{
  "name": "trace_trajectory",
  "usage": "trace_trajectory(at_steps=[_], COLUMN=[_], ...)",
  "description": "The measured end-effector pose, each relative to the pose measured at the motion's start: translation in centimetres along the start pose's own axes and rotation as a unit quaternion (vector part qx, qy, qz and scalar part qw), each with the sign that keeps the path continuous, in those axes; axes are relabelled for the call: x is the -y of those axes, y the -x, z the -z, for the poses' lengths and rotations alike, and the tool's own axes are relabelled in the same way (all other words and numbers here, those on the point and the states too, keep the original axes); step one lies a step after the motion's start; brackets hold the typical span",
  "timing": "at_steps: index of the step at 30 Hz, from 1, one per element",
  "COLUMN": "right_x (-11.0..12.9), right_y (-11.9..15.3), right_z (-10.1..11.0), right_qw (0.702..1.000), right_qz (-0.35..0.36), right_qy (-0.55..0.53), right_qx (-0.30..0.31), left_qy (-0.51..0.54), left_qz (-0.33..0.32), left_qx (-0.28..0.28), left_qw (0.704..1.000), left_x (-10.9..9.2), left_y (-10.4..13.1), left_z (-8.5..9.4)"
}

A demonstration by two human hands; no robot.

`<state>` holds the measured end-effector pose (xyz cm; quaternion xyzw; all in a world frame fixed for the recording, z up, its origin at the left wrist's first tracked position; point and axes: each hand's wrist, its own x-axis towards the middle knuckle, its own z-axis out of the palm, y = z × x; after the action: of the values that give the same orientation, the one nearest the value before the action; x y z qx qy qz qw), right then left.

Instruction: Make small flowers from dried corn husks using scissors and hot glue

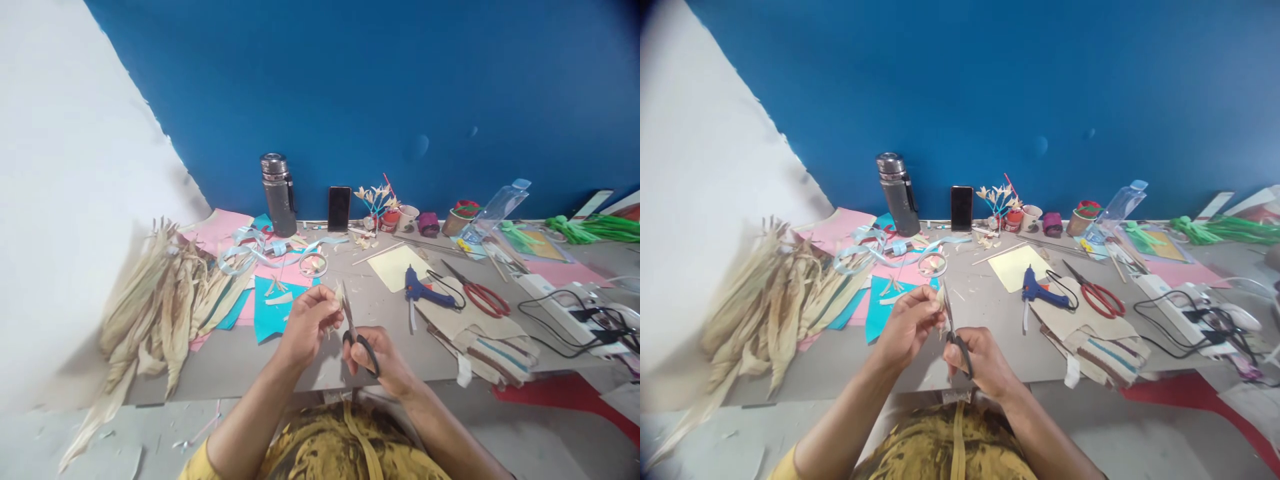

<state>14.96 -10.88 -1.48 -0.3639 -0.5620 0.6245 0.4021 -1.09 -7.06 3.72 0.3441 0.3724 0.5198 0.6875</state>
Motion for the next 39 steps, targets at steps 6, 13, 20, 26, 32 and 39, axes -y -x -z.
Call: trace_trajectory(at_steps=[6, 13, 20, 26, 32, 39], right_x=[0.2, 0.7, 0.8, 0.4, 0.1, -0.1], right_y=[0.0, 0.1, 0.1, 0.0, 0.1, 0.3], right_z=[-0.2, -0.3, -0.4, -0.4, -0.3, 0.0], right_qw=[1.0, 0.999, 0.998, 0.998, 0.997, 0.997], right_qz=[-0.005, -0.016, -0.026, -0.027, -0.039, -0.026], right_qy=[0.001, 0.035, 0.048, 0.051, 0.047, 0.058], right_qx=[-0.01, -0.016, -0.03, -0.039, -0.044, -0.046], left_qy=[-0.026, -0.036, -0.037, 0.002, 0.005, 0.026], left_qz=[-0.036, -0.034, -0.024, -0.009, 0.002, 0.006], left_qx=[0.008, 0.007, 0.006, -0.001, 0.003, 0.003], left_qw=[0.999, 0.999, 0.999, 1.0, 1.0, 1.0], left_x=[0.4, 0.1, -0.2, 0.1, 0.3, 1.0], left_y=[0.0, 0.3, 0.5, 0.7, 0.8, 0.8], left_z=[0.2, 0.0, -0.2, -0.4, -0.6, -0.8])
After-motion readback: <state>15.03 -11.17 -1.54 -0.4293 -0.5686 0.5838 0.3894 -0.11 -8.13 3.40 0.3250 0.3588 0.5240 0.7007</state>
